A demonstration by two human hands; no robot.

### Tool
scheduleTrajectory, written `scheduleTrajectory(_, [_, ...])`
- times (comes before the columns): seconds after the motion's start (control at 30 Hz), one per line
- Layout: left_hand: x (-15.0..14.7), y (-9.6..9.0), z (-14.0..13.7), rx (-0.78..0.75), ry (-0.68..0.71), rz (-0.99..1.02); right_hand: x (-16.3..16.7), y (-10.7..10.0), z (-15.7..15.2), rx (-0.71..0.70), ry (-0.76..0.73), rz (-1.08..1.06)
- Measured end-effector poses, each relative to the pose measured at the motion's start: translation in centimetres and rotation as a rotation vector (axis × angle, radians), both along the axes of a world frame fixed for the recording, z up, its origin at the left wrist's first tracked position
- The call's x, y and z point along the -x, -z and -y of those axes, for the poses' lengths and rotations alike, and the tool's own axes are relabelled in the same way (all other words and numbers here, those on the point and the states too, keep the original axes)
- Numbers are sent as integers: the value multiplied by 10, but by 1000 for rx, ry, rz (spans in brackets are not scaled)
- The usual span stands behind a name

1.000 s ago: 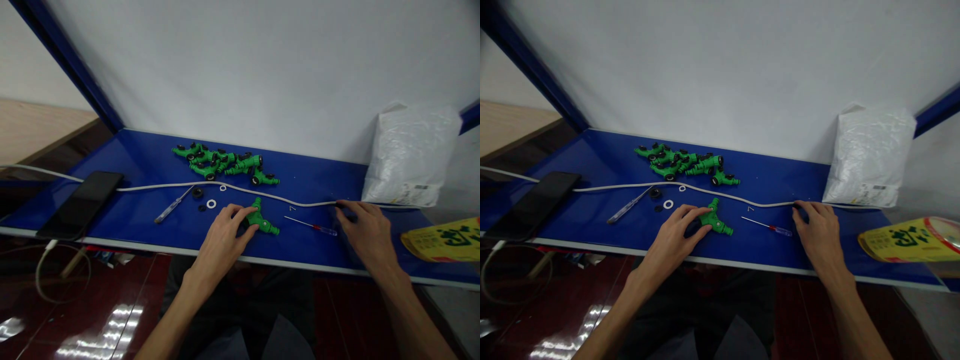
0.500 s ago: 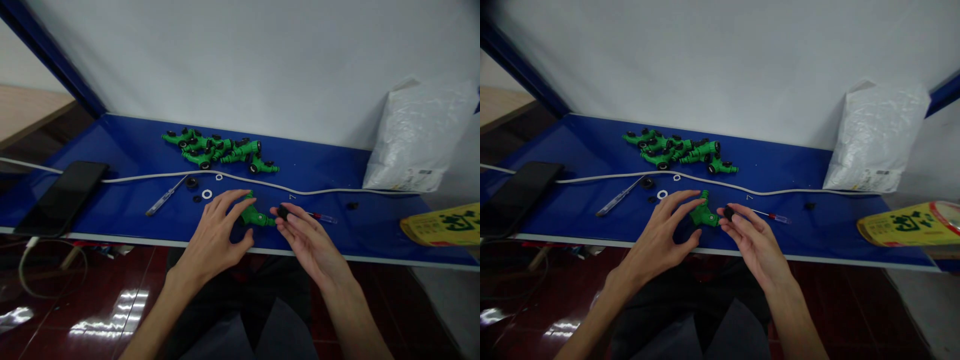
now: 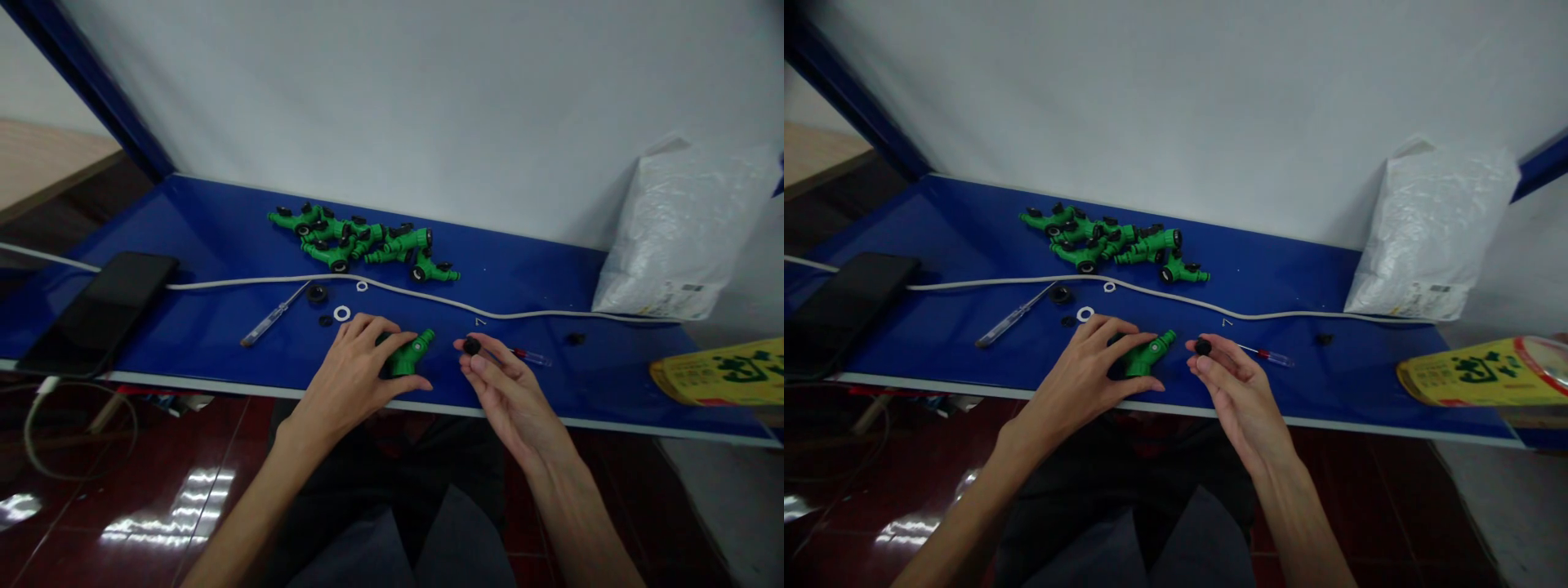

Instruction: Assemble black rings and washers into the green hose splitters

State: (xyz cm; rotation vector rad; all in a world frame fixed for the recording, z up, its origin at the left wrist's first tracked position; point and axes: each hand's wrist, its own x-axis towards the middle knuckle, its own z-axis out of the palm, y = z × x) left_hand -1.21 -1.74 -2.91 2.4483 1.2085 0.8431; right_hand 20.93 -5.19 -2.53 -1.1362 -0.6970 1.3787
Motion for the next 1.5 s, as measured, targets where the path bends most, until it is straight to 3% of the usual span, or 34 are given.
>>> scheduleTrajectory(0.37, [1,4,1,22,-25,21,15,-18,6,1,-167,-166])
scheduleTrajectory(0.77, [1,5,2,58,-38,29,13,0,-4,17,-125,-29])
scheduleTrajectory(0.9, [2,4,2,66,-30,40,17,2,-12,-128,-200,311])
scheduleTrajectory(1.13, [2,4,2,67,-36,56,18,-3,-25,-547,-315,946])
scheduleTrajectory(1.33, [2,5,2,79,-36,59,10,0,-29,-878,-349,1270])
scheduleTrajectory(1.5, [2,3,2,85,-44,54,7,-3,-28,-996,-382,1439])
